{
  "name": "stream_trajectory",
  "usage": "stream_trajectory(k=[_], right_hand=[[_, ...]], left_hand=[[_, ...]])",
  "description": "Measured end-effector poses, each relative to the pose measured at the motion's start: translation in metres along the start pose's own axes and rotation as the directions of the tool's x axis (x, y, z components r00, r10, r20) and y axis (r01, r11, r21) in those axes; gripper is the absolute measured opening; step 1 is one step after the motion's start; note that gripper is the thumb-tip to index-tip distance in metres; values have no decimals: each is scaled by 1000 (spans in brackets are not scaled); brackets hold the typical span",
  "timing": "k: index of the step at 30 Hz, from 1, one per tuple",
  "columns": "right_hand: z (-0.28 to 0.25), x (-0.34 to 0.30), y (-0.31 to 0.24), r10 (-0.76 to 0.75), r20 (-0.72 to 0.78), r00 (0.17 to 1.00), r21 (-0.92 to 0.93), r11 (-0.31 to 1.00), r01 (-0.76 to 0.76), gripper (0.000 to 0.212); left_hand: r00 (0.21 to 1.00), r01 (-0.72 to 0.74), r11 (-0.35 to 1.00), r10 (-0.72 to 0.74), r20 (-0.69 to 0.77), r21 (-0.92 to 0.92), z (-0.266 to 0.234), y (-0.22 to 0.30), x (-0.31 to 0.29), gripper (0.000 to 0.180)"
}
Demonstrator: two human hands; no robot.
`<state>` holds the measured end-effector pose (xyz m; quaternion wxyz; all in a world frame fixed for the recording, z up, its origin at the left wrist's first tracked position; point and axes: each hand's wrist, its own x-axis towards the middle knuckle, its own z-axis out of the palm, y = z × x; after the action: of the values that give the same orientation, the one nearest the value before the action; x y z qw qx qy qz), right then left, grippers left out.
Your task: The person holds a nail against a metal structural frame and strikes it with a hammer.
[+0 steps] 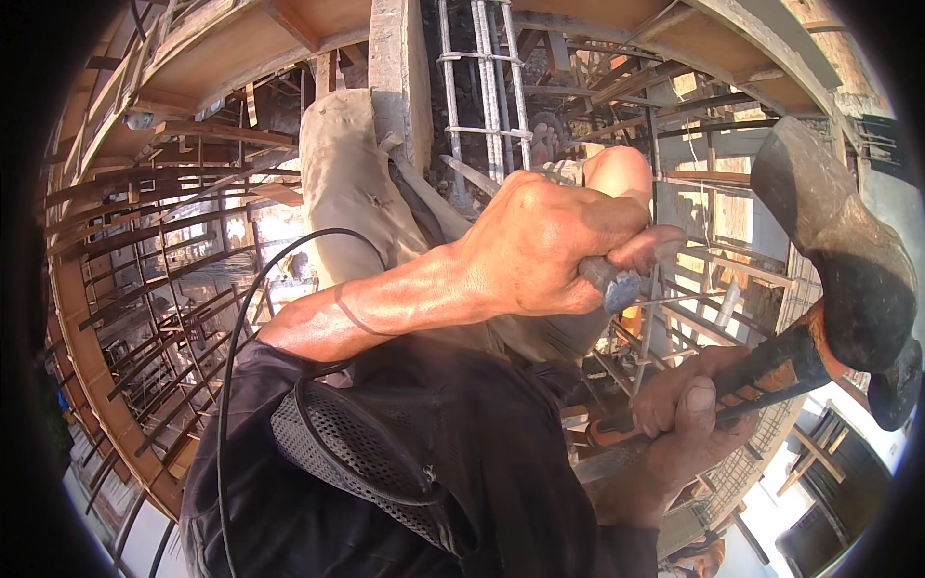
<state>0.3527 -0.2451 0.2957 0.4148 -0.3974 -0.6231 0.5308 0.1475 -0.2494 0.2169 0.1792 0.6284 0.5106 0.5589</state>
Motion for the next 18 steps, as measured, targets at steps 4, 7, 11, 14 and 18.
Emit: stream_trajectory(k=[4, 7, 11, 14, 18], right_hand=[[-52, -12, 5, -6, -41, 999, 179, 984, 13, 27], [-71, -20, 16, 7, -325, 946, 110, 993, 31, 30], [-56, -25, 17, 56, -487, 872, 235, 969, 69, 23], [-88, -45, 34, 150, -322, 935, 300, 953, -50, 22], [-89, -52, 52, 183, -281, 942, 307, 947, -93, 23]], left_hand=[[991, 6, 970, 28, 134, -244, 15, 52, 30, 18], [941, 23, 982, 42, 335, -190, 27, 86, 45, 18], [903, 73, 974, 27, 428, -214, 72, 89, 45, 24], [916, 28, 988, 35, 400, -150, 86, 69, 46, 20], [976, -9, 998, 22, 215, -60, 102, 32, 36, 18]])
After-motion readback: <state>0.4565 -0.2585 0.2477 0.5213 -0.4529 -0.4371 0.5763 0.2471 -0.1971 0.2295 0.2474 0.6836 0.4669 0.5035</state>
